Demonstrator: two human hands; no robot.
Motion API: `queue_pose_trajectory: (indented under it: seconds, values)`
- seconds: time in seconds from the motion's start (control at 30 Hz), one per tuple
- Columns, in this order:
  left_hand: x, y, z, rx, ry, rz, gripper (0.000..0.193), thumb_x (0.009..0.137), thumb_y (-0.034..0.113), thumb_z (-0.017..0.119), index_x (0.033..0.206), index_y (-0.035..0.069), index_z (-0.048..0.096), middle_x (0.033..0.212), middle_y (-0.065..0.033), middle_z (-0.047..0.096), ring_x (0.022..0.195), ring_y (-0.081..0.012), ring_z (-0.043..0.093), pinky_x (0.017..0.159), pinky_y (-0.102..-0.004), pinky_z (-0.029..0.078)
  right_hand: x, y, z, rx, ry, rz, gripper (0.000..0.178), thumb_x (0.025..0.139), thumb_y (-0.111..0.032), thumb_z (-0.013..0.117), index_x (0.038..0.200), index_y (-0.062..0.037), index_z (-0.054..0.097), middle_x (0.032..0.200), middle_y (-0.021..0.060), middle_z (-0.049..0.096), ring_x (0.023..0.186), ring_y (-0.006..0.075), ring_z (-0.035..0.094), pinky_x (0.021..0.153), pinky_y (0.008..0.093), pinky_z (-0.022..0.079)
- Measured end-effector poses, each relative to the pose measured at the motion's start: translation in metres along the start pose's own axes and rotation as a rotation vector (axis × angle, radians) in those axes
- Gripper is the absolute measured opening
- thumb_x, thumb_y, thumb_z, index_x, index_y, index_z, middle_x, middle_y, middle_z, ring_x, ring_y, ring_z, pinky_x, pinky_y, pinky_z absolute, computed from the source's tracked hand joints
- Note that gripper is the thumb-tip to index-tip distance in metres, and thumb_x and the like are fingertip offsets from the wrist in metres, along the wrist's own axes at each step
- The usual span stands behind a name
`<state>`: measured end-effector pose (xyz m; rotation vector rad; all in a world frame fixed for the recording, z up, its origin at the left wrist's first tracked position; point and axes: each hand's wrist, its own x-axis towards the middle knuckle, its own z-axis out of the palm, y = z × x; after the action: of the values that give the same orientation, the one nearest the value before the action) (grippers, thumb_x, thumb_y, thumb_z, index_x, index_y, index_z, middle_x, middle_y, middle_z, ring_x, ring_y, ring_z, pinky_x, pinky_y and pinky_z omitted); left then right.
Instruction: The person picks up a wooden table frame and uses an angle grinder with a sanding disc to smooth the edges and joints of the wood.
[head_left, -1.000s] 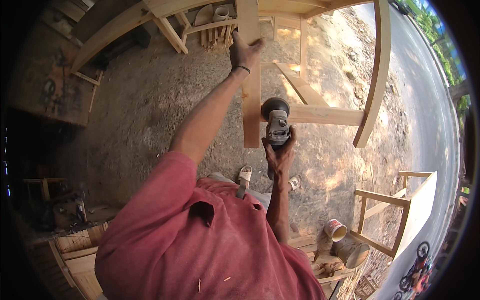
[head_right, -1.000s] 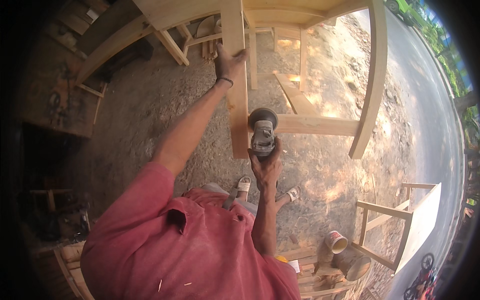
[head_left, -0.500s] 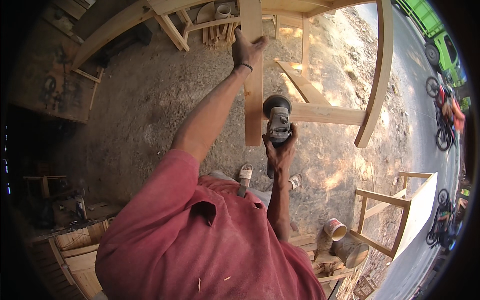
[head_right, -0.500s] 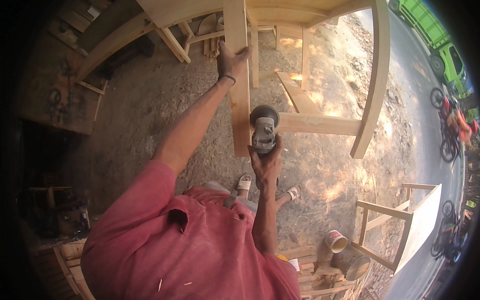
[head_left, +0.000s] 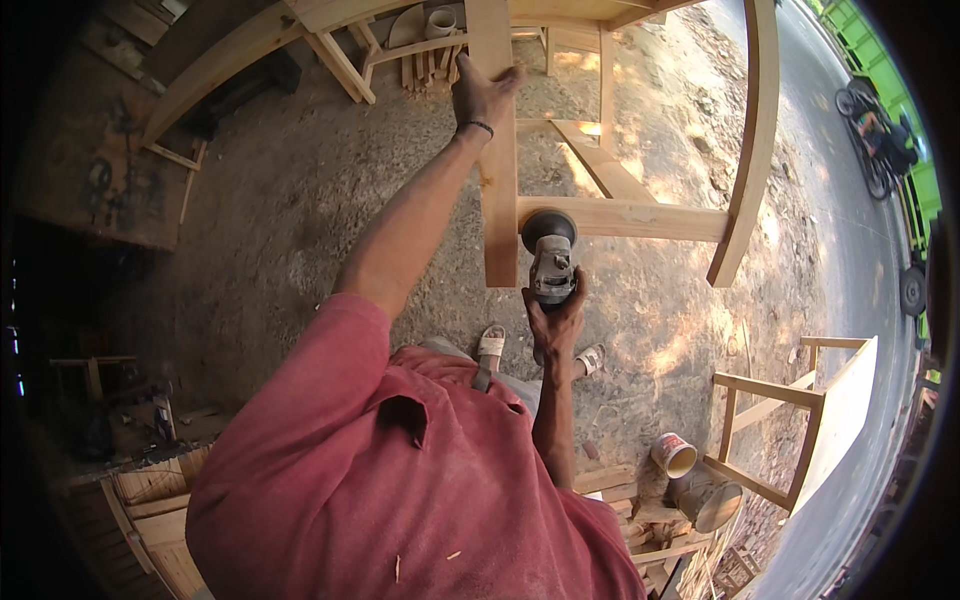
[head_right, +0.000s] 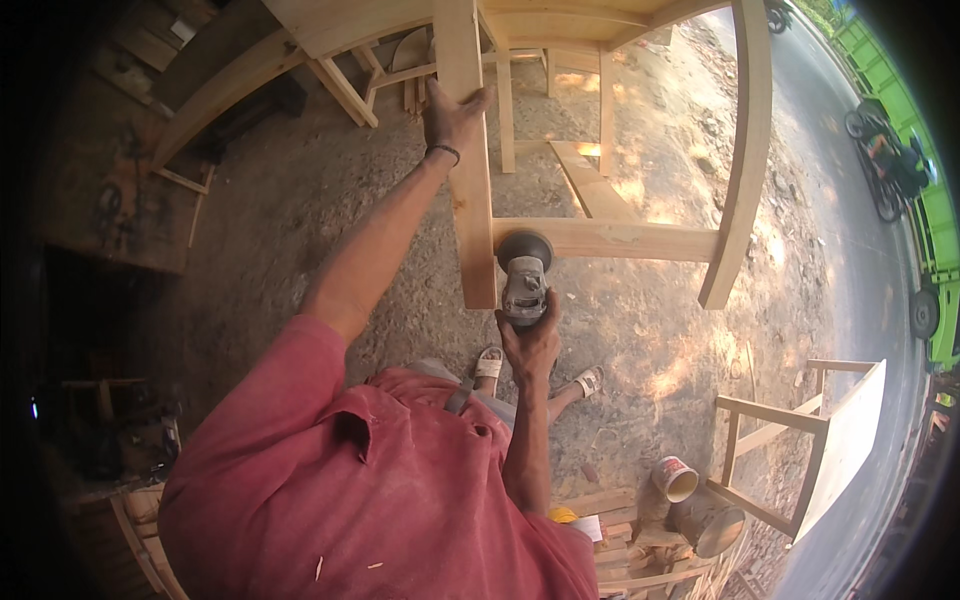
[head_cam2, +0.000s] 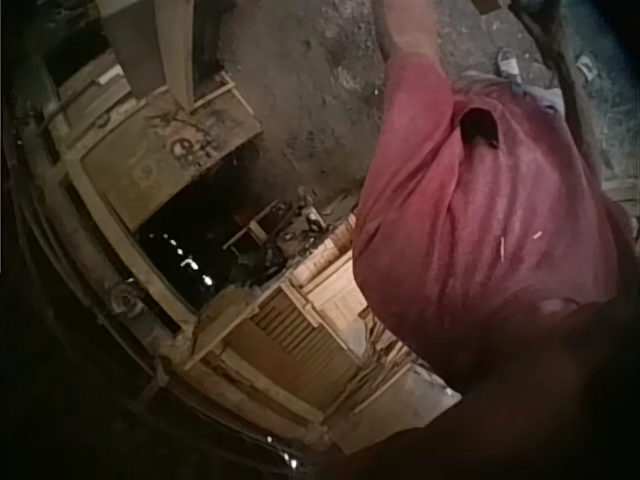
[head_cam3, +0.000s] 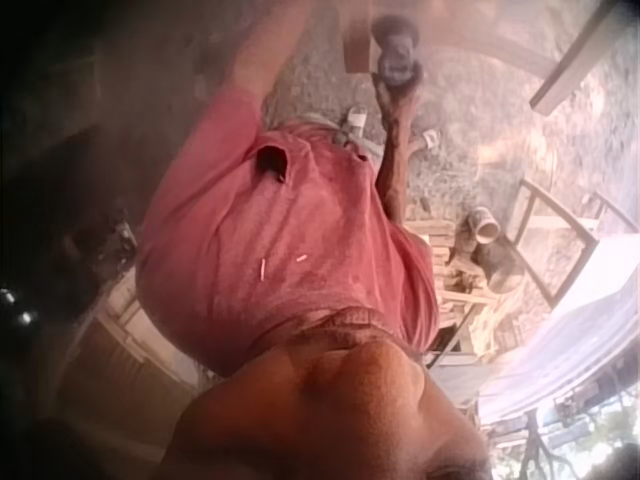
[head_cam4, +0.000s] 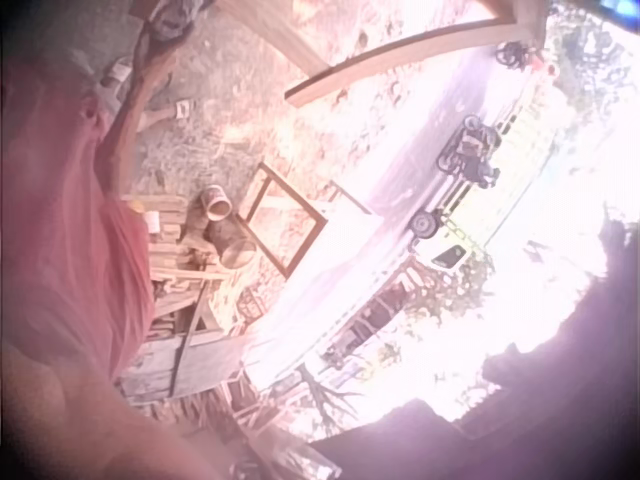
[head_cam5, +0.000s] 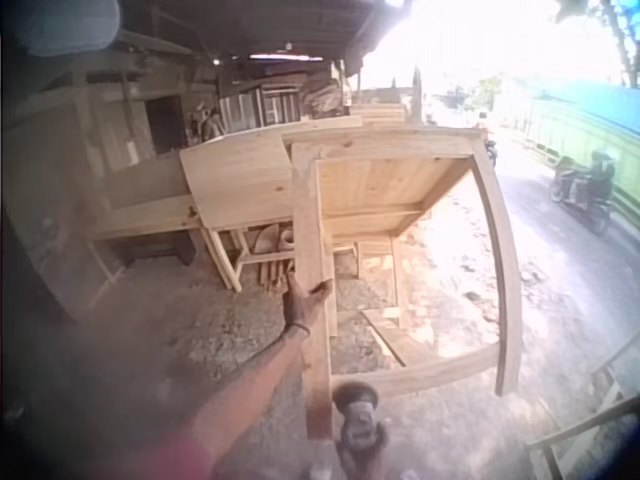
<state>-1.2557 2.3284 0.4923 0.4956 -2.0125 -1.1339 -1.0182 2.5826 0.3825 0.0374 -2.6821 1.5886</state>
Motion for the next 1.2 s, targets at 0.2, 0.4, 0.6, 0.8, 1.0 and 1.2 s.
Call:
queue_pose_trajectory:
  seconds: [0.2,0.4,0.6,0.8,1.0,1.2]
  values:
    - [-0.001,0.000,-0.002,-0.016,-0.007,0.006,0.069,0.071,0.046,0.084,0.107,0.000,0.047,0.092,-0.0222,0.072,0.084,-0.0382,0.072,0.072,-0.0450,0.059,0.005,0.000,-0.018,0.066,0.076,-0.014,0.096,0.075,-0.032,0.084,0.149,-0.0095,0.027,0.113,0.0312,0.066,0.104,0.0471,0.066,0.086,0.0511,0.051]
    - [0.000,-0.001,0.000,0.011,-0.001,0.013,0.066,0.073,0.043,0.083,0.107,0.000,0.046,0.089,-0.0223,0.072,0.083,-0.0374,0.073,0.072,-0.0440,0.059,0.014,-0.004,-0.021,0.088,0.025,0.100,0.099,0.074,-0.034,0.084,0.152,-0.0121,0.026,0.124,0.0310,0.062,0.113,0.0463,0.063,0.091,0.0491,0.050]
    - [-0.002,0.003,-0.002,-0.043,-0.011,0.016,0.067,0.073,0.044,0.083,0.108,0.000,0.047,0.092,-0.0232,0.072,0.083,-0.0375,0.073,0.073,-0.0443,0.059,0.010,-0.004,-0.002,0.067,0.003,-0.003,0.100,0.072,-0.036,0.085,0.151,-0.0101,0.029,0.117,0.0321,0.064,0.109,0.0457,0.065,0.088,0.0494,0.051]
    - [-0.001,-0.005,0.000,-0.020,-0.008,0.012,0.068,0.074,0.045,0.082,0.110,-0.001,0.048,0.093,-0.0232,0.072,0.084,-0.0377,0.073,0.073,-0.0441,0.059,0.013,-0.009,0.001,0.060,-0.008,-0.048,0.096,0.075,-0.031,0.083,0.150,-0.0084,0.029,0.115,0.0318,0.065,0.106,0.0434,0.067,0.087,0.0472,0.052]
    - [0.000,-0.001,-0.001,0.032,-0.024,-0.033,0.069,0.074,0.047,0.081,0.112,-0.001,0.048,0.092,-0.0243,0.072,0.084,-0.0392,0.072,0.072,-0.0443,0.060,0.030,-0.026,-0.006,0.089,-0.016,-0.125,0.093,0.076,-0.029,0.084,0.147,-0.0039,0.029,0.111,0.0307,0.067,0.100,0.0454,0.068,0.081,0.0485,0.053]
    - [-0.002,0.001,0.000,0.003,-0.022,-0.018,0.068,0.074,0.047,0.081,0.109,-0.001,0.048,0.092,-0.0247,0.072,0.084,-0.0393,0.072,0.072,-0.0450,0.060,0.035,-0.038,-0.007,0.043,-0.040,-0.164,0.089,0.078,-0.028,0.082,0.146,-0.0078,0.027,0.109,0.0304,0.067,0.097,0.0468,0.068,0.080,0.0519,0.052]
